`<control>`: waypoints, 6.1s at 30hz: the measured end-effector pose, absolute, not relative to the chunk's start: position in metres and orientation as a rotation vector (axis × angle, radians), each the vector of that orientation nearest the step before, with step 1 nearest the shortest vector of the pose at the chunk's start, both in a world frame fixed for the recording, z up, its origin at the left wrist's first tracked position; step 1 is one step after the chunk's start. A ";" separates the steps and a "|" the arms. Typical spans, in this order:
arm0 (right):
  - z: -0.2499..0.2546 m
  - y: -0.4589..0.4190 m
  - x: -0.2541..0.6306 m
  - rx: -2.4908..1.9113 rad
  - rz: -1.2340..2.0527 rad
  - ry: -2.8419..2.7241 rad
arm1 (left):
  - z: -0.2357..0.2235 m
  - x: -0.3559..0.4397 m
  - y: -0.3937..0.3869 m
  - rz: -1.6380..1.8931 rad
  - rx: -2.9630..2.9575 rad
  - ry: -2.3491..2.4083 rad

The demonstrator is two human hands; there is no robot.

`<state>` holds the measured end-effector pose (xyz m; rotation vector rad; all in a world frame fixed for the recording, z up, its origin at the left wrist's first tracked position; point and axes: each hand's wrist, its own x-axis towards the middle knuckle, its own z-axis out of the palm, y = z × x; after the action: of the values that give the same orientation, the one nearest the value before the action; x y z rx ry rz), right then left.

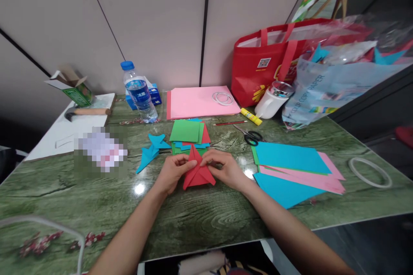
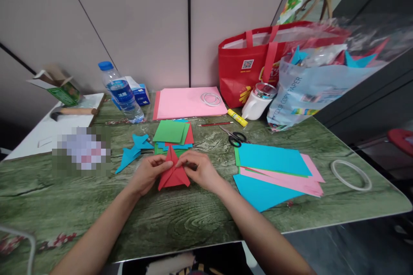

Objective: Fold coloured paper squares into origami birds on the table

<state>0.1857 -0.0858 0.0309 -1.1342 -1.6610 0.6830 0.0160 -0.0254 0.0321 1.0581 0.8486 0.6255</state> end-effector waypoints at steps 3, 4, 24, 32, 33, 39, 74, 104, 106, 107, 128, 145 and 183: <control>0.030 -0.086 0.186 -1.152 0.590 -1.678 | 0.031 0.018 -0.025 0.716 1.046 0.898; 0.030 -0.087 0.186 -1.155 0.565 -1.690 | 0.031 0.019 -0.025 0.740 1.058 0.913; 0.029 -0.087 0.191 -1.153 0.703 -1.814 | 0.028 0.017 -0.026 0.647 1.057 0.897; 0.027 -0.085 0.197 -1.191 0.856 -1.838 | 0.026 0.015 -0.028 0.567 1.137 0.842; 0.028 -0.084 0.198 -1.196 0.882 -1.837 | 0.026 0.016 -0.028 0.566 1.160 0.847; 0.028 -0.084 0.200 -1.192 1.014 -1.741 | 0.031 0.018 -0.030 0.585 1.232 0.861; 0.036 -0.088 0.191 -1.078 0.569 -1.582 | 0.040 0.013 -0.036 1.026 2.096 0.611; 0.038 -0.091 0.184 -1.167 0.763 -1.372 | 0.043 0.015 -0.043 1.083 1.968 0.759; 0.036 -0.090 0.183 -1.176 0.886 -1.268 | 0.044 0.016 -0.044 1.083 1.937 0.771; 0.035 -0.089 0.183 -1.163 0.954 -1.214 | 0.044 0.017 -0.044 1.075 1.923 0.784; 0.032 -0.085 0.181 -1.054 1.330 -1.208 | 0.041 0.020 -0.041 0.799 1.379 0.934; 0.017 -0.080 0.176 -1.186 1.231 -0.979 | 0.029 0.026 -0.041 0.630 1.073 0.795; 0.021 -0.078 0.185 -1.265 1.233 -1.154 | 0.032 0.022 -0.038 0.439 1.045 0.782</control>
<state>0.1850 -0.0775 0.0207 -1.2647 -1.1537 1.2331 0.0220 -0.0377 0.0323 1.0453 0.7817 0.4386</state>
